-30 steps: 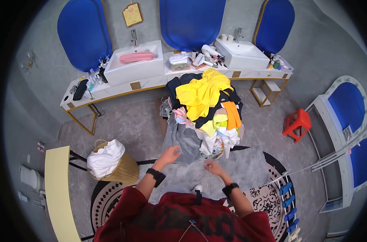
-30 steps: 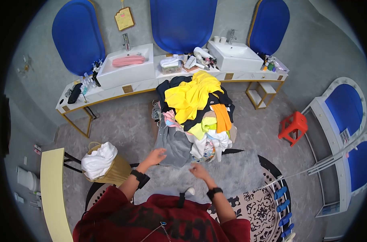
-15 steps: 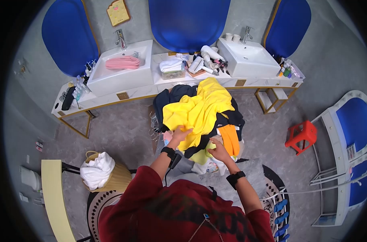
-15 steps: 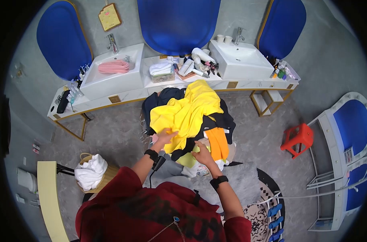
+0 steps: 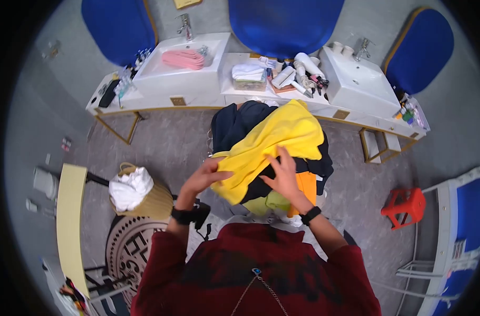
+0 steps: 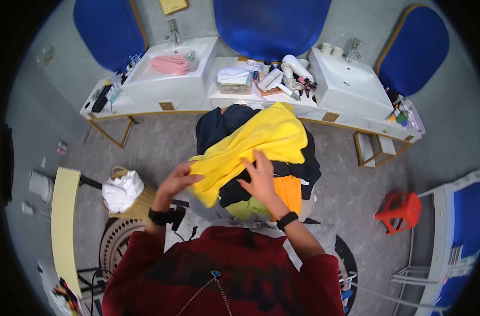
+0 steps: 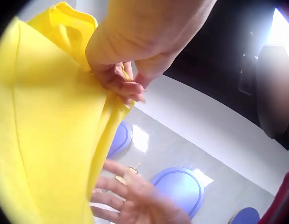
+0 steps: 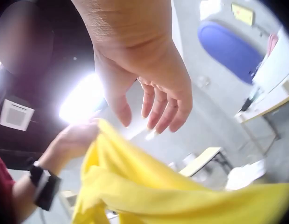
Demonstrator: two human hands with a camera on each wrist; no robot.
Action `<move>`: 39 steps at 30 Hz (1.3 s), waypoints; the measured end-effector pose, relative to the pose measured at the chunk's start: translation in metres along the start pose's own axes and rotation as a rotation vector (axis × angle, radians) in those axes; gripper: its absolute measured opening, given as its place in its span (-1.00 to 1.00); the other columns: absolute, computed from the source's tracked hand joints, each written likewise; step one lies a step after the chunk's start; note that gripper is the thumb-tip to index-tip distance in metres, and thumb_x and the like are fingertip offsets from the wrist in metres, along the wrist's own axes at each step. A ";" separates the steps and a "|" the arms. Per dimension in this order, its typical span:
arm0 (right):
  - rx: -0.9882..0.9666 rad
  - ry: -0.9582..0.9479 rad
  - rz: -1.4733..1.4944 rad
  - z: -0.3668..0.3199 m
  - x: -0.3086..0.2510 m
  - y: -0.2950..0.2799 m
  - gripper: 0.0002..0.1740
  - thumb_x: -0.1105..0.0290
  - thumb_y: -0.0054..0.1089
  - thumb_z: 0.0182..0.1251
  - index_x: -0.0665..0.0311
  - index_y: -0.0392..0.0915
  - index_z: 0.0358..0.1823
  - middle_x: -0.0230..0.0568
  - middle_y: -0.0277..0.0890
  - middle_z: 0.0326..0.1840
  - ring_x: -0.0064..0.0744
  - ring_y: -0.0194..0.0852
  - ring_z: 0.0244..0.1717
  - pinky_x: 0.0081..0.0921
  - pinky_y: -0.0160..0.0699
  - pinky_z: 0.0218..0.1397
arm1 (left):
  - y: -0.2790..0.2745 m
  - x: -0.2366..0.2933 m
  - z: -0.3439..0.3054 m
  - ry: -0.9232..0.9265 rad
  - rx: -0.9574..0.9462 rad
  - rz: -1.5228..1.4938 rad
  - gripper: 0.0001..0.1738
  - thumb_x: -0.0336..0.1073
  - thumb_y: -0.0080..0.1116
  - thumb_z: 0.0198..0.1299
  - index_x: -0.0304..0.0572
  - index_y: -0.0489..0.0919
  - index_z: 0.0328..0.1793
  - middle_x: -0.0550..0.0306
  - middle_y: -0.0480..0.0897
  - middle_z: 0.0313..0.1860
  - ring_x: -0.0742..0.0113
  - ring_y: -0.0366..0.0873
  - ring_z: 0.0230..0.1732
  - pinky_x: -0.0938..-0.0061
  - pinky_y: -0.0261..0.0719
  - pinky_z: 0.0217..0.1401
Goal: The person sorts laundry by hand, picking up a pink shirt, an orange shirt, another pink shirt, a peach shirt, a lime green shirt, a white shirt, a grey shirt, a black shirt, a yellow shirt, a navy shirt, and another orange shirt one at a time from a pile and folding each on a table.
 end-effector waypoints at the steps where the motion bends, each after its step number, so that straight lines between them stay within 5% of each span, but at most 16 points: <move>1: -0.019 -0.089 0.094 -0.002 -0.003 0.009 -0.48 0.45 0.27 -0.30 0.24 0.38 -0.15 0.04 0.17 0.07 0.06 0.11 0.12 -0.23 0.17 0.12 | 0.008 0.015 -0.021 0.049 0.036 -0.068 -0.69 -0.40 0.10 -0.01 -0.30 0.46 -0.09 0.26 0.53 -0.27 0.58 0.44 -0.28 0.70 0.39 -0.25; 3: -0.085 -0.196 0.415 -0.009 -0.019 0.023 -0.73 0.51 0.18 -0.30 0.31 0.40 -0.44 -0.06 0.37 -0.16 -0.01 0.29 -0.07 -0.27 0.29 -0.02 | 0.022 0.030 -0.066 0.148 0.155 -0.206 -0.64 -0.47 0.06 -0.10 -0.36 0.44 -0.07 0.17 0.53 -0.21 0.47 0.46 -0.18 0.63 0.38 -0.11; 6: -0.441 -0.199 0.747 -0.032 -0.060 0.012 -0.76 0.48 0.20 -0.19 0.35 0.41 -0.42 -0.05 0.40 -0.42 -0.02 0.39 -0.34 -0.31 0.38 -0.31 | 0.045 0.019 -0.131 0.302 0.596 -0.428 -0.58 -0.51 0.03 -0.21 -0.43 0.43 -0.09 0.04 0.54 -0.19 0.33 0.48 -0.15 0.54 0.40 -0.06; 10: -0.535 -0.255 0.852 -0.079 -0.067 0.000 -0.81 0.49 0.15 -0.15 0.37 0.39 -0.45 -0.02 0.39 -0.50 -0.06 0.39 -0.42 -0.37 0.36 -0.38 | 0.085 0.000 -0.195 0.412 0.953 -0.308 -0.69 -0.42 0.04 -0.04 -0.43 0.44 -0.14 0.01 0.55 -0.26 0.37 0.51 -0.29 0.57 0.44 -0.15; 12: -0.585 -0.091 0.973 -0.098 -0.065 -0.010 -0.87 0.54 0.03 -0.11 0.38 0.39 -0.45 -0.16 0.34 -0.58 -0.31 0.35 -0.53 -0.48 0.29 -0.45 | 0.097 -0.023 -0.238 0.419 1.146 -0.078 -0.77 -0.35 0.00 0.15 -0.17 0.33 -0.56 0.32 0.41 -0.66 0.70 0.22 -0.73 0.81 0.13 -0.69; 14: -0.630 0.042 1.132 -0.097 -0.058 -0.018 -0.89 0.57 -0.13 -0.06 0.40 0.38 -0.47 -0.42 0.23 -0.62 -0.66 0.21 -0.51 -0.63 0.22 -0.46 | 0.118 -0.032 -0.271 0.516 1.425 -0.052 -0.66 -0.35 0.04 0.13 -0.07 0.23 -0.65 0.40 0.29 -0.76 0.74 0.05 -0.81 0.80 -0.09 -0.79; 16: -0.515 -0.006 1.198 -0.095 -0.053 -0.004 -0.93 0.52 -0.13 -0.02 0.38 0.27 -0.56 -0.40 0.13 -0.66 -0.67 0.10 -0.56 -0.65 0.15 -0.49 | 0.142 -0.030 -0.299 0.493 1.541 0.020 -0.67 -0.38 0.10 0.08 -0.09 0.25 -0.66 0.42 0.28 -0.77 0.72 0.08 -0.81 0.79 -0.05 -0.77; 18: -0.659 0.032 1.271 -0.087 -0.062 0.007 -0.91 0.51 -0.12 -0.01 0.35 0.23 -0.59 -0.48 0.12 -0.66 -0.67 0.05 -0.57 -0.63 0.12 -0.51 | 0.174 -0.013 -0.308 0.274 1.658 0.117 -0.71 -0.36 0.17 0.03 -0.11 0.31 -0.64 0.41 0.31 -0.77 0.71 0.14 -0.79 0.79 -0.01 -0.75; 20: -0.594 -0.089 0.968 -0.080 -0.078 0.026 -0.96 0.51 -0.05 -0.01 0.33 0.33 -0.50 -0.25 0.27 -0.64 -0.49 0.25 -0.56 -0.54 0.25 -0.44 | 0.197 0.005 -0.310 0.224 1.674 0.140 -0.74 -0.34 0.22 -0.02 -0.15 0.37 -0.61 0.37 0.38 -0.75 0.70 0.23 -0.76 0.81 0.07 -0.73; 22: -0.562 -0.269 0.784 -0.077 -0.107 0.025 -0.69 0.56 0.04 -0.12 0.27 0.39 -0.23 -0.13 0.45 -0.34 -0.16 0.43 -0.25 -0.41 0.36 -0.18 | 0.208 0.017 -0.312 0.234 1.684 0.136 -0.75 -0.32 0.23 -0.03 -0.17 0.39 -0.61 0.32 0.45 -0.73 0.67 0.34 -0.72 0.82 0.19 -0.69; 23: -0.524 -0.337 0.824 -0.078 -0.128 0.015 -0.58 0.59 0.08 -0.19 0.26 0.37 -0.16 -0.18 0.44 -0.24 -0.21 0.41 -0.17 -0.39 0.35 -0.11 | 0.210 0.021 -0.315 0.243 1.706 0.089 -0.75 -0.32 0.24 -0.03 -0.18 0.40 -0.60 0.30 0.47 -0.72 0.66 0.38 -0.71 0.82 0.25 -0.67; 26: -1.002 -0.326 1.105 -0.103 -0.208 -0.019 -0.58 0.54 0.16 -0.12 0.29 0.36 -0.13 -0.20 0.43 -0.23 -0.28 0.43 -0.17 -0.45 0.39 -0.11 | 0.204 0.024 -0.329 0.294 1.719 -0.005 -0.77 -0.34 0.26 -0.06 -0.21 0.42 -0.58 0.23 0.52 -0.69 0.63 0.45 -0.68 0.80 0.35 -0.65; 32: -0.801 -0.703 1.085 -0.176 -0.364 0.005 -0.76 0.45 0.16 0.02 0.35 0.43 -0.26 -0.23 0.48 -0.45 -0.26 0.48 -0.42 -0.50 0.42 -0.31 | 0.200 0.025 -0.405 0.292 1.748 0.111 -0.83 -0.43 0.22 -0.04 -0.28 0.43 -0.53 0.29 0.50 -0.69 0.66 0.43 -0.67 0.80 0.36 -0.61; 34: -0.950 -0.714 1.119 -0.183 -0.406 0.017 -0.81 0.43 0.09 0.11 0.40 0.45 -0.27 -0.27 0.50 -0.43 -0.37 0.48 -0.45 -0.54 0.42 -0.36 | 0.200 0.018 -0.462 0.232 1.791 0.332 -0.83 -0.47 0.21 -0.06 -0.32 0.46 -0.33 0.18 0.54 -0.44 0.59 0.50 -0.47 0.76 0.44 -0.45; 36: -1.402 -0.411 1.357 -0.192 -0.441 0.038 -0.80 0.43 0.04 0.17 0.43 0.44 -0.23 -0.31 0.51 -0.38 -0.53 0.47 -0.40 -0.62 0.42 -0.34 | 0.203 0.018 -0.527 0.414 1.878 0.521 -0.60 -0.51 0.21 -0.10 -0.31 0.39 -0.07 0.11 0.46 -0.12 0.46 0.48 -0.18 0.67 0.47 -0.21; 39: -1.634 -0.272 1.519 -0.193 -0.496 0.030 -0.76 0.40 -0.02 0.23 0.43 0.41 -0.16 -0.31 0.49 -0.28 -0.61 0.46 -0.31 -0.68 0.44 -0.26 | 0.218 -0.018 -0.615 0.138 1.945 0.494 -0.21 -0.34 0.30 -0.20 -0.12 0.18 0.22 0.06 0.29 0.13 0.21 0.28 0.14 0.36 0.35 0.08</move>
Point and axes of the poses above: each hand's wrist, its own z-axis towards the middle knuckle, its own y-axis out of the palm, x = y × z, the point moved 2 cm from there along z, towards the middle knuckle
